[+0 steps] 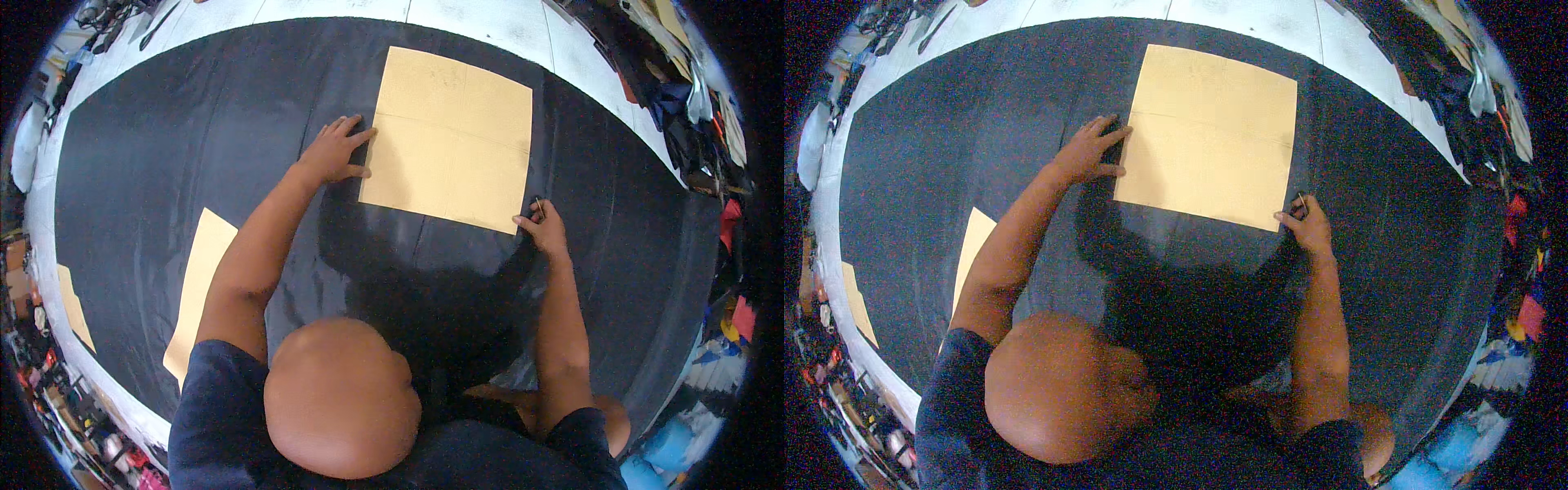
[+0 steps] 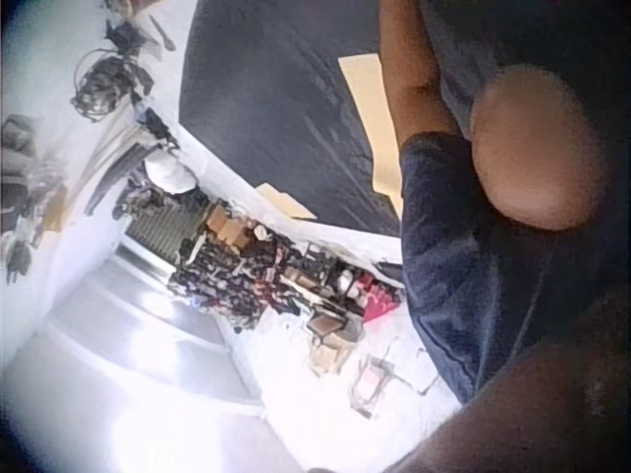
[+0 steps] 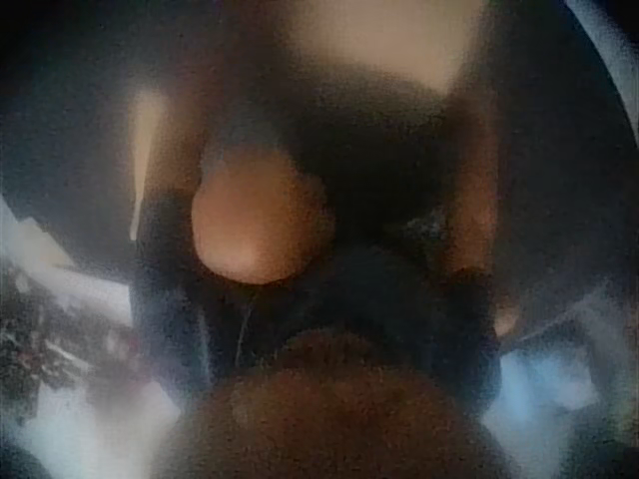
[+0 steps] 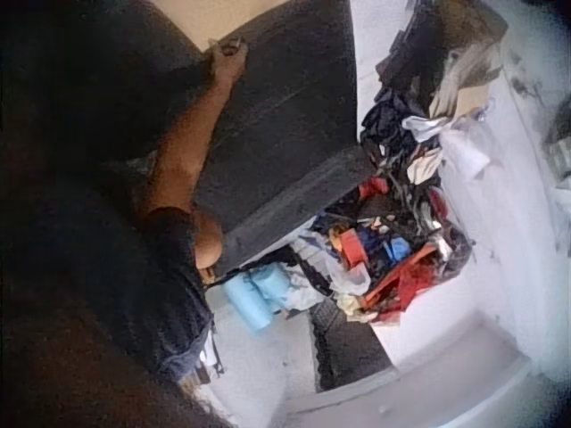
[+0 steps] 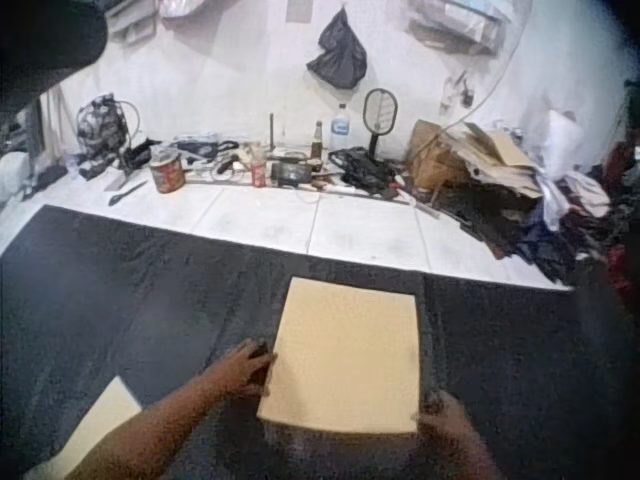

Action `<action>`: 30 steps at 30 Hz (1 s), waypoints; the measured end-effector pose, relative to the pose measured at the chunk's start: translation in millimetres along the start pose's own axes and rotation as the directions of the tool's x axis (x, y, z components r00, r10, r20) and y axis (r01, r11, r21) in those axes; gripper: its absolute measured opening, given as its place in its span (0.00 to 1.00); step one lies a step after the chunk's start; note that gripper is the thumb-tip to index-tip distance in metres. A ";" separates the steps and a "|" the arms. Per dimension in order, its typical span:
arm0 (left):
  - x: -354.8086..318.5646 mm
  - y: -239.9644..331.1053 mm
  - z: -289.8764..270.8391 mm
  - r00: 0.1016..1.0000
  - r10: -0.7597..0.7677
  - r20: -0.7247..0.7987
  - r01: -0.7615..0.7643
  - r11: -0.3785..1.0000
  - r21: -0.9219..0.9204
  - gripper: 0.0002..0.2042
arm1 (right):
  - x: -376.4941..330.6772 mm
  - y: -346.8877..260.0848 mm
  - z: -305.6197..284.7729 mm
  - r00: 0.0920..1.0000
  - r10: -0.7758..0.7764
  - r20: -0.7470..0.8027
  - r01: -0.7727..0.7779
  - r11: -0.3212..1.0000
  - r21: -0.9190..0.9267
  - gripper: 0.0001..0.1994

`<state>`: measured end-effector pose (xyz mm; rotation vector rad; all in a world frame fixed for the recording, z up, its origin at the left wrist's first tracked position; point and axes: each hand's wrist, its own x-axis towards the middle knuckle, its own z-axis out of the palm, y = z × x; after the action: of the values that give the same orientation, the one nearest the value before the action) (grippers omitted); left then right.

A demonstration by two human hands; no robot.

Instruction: The person places a rectangular paper template on a large black fabric and uses a pencil to trace its outline. They repeatedly reposition the template and trace its edges to mark multiple sections on the fabric.

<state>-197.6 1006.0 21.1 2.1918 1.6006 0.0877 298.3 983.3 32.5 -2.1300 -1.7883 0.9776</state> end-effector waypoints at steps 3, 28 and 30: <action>-1.6 0.1 -1.7 1.000 0.009 -0.003 -0.009 1.000 -0.003 0.45 | 2.0 5.0 1.4 1.000 0.004 0.015 -0.004 1.000 0.011 0.30; 0.1 -0.7 2.3 1.000 0.028 -0.014 -0.029 0.999 -0.038 0.44 | -0.7 8.6 2.5 0.999 -0.038 0.021 0.038 0.999 0.013 0.28; -0.8 -2.0 1.4 1.000 0.026 -0.004 -0.026 0.999 -0.033 0.44 | 2.9 13.2 1.7 0.999 -0.008 0.041 0.010 0.999 -0.047 0.30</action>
<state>-199.3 1005.4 19.2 2.1890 1.5613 0.1244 308.0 982.2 23.1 -2.1425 -1.8560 0.9933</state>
